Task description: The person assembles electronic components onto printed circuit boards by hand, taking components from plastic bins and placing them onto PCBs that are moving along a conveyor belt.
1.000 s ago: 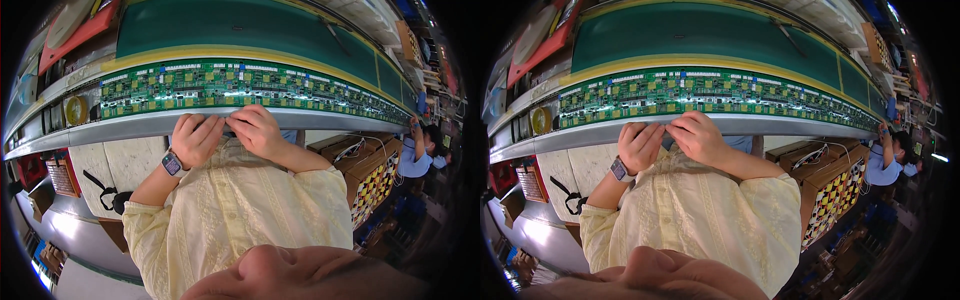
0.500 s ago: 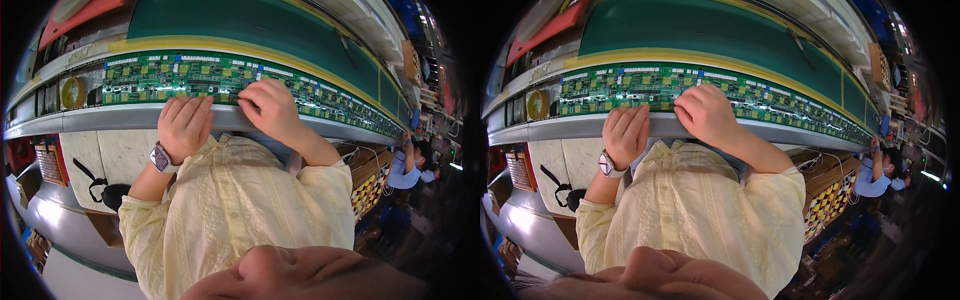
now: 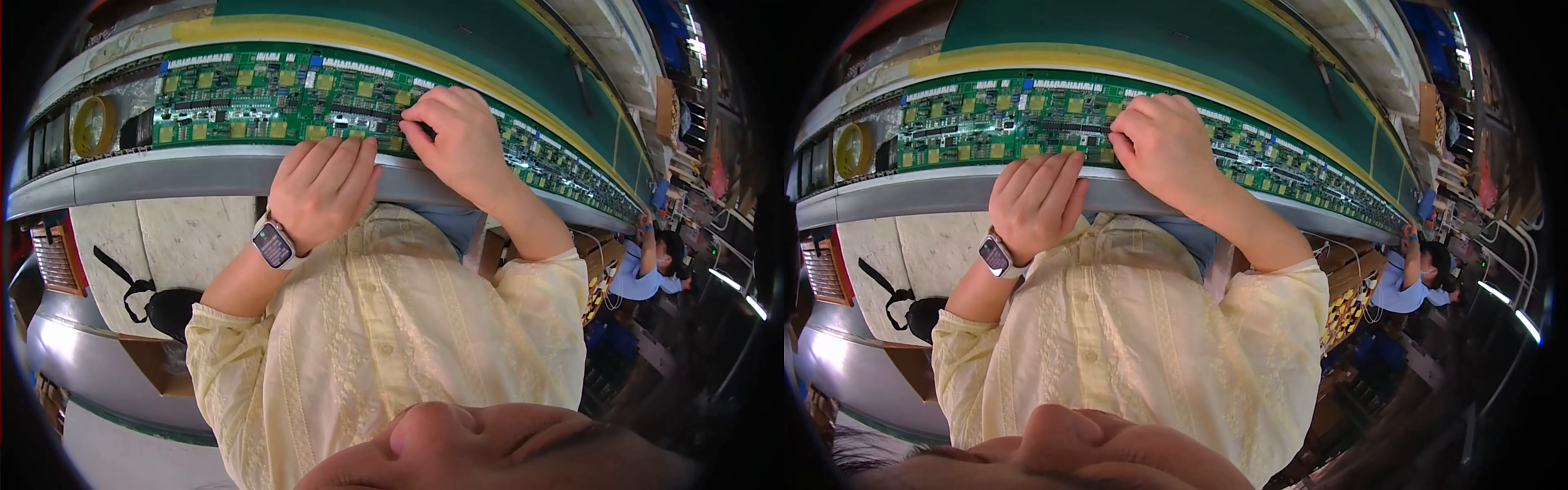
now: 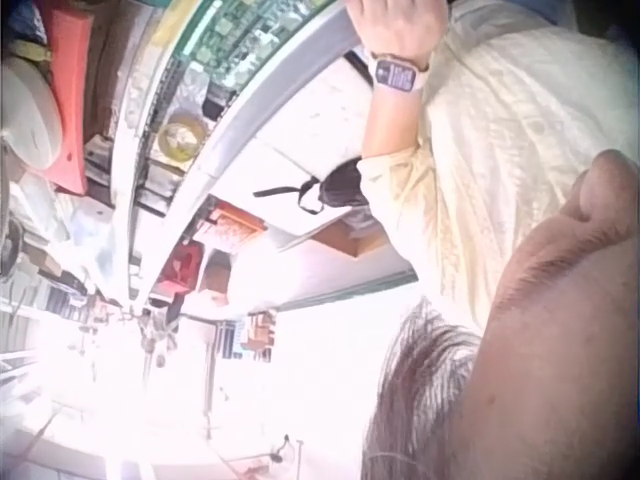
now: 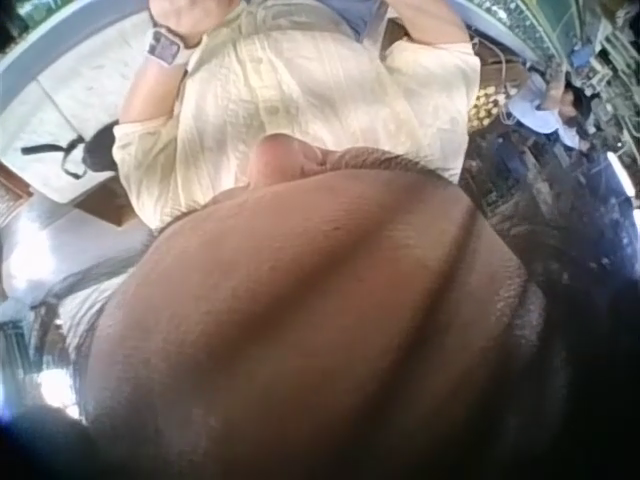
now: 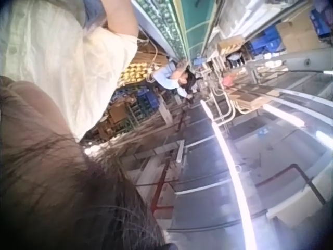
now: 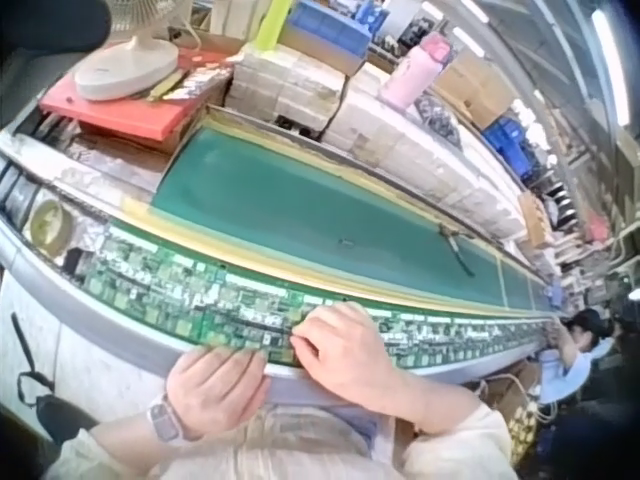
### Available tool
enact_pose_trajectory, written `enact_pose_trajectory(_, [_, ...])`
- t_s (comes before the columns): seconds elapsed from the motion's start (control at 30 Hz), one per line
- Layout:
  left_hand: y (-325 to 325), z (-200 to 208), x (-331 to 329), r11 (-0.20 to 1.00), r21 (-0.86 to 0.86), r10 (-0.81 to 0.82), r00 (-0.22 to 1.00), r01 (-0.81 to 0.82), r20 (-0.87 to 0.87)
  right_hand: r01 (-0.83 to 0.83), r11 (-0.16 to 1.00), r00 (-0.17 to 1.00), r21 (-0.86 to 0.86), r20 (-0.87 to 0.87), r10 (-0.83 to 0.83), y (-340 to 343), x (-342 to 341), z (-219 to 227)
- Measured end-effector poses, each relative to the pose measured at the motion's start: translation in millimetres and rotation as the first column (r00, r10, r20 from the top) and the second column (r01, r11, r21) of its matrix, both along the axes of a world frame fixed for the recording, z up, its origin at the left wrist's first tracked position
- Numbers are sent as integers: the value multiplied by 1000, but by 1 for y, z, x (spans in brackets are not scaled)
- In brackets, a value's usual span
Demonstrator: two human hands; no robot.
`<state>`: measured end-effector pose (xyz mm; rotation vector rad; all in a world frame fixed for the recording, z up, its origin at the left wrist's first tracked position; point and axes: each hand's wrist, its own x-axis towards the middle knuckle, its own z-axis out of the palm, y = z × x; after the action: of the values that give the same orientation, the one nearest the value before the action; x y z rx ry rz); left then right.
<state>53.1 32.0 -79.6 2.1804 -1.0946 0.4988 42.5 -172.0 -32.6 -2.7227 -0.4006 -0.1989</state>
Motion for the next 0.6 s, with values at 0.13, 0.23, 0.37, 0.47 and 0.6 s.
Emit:
enact_pose_trajectory(0.13, [0,-2,0,1000,-13,2,1000,-2,9,-50,984,998,-172,22,54,5,3,8])
enact_pose_trajectory(0.23, [0,-3,0,1000,-23,0,1000,0,3,-90,950,996,-300,2,94,9,4,11])
enact_pose_trajectory(0.37, [0,-5,-1,999,-43,2,1000,-2,12,-132,916,990,-379,2,144,9,6,12])
enact_pose_trajectory(0.47, [0,-5,-2,999,-53,8,1000,-8,13,-154,922,985,-355,15,170,7,7,14])
enact_pose_trajectory(0.6, [1,-4,-2,998,-56,-1,1000,0,-21,-139,950,990,-280,-5,144,5,7,11])
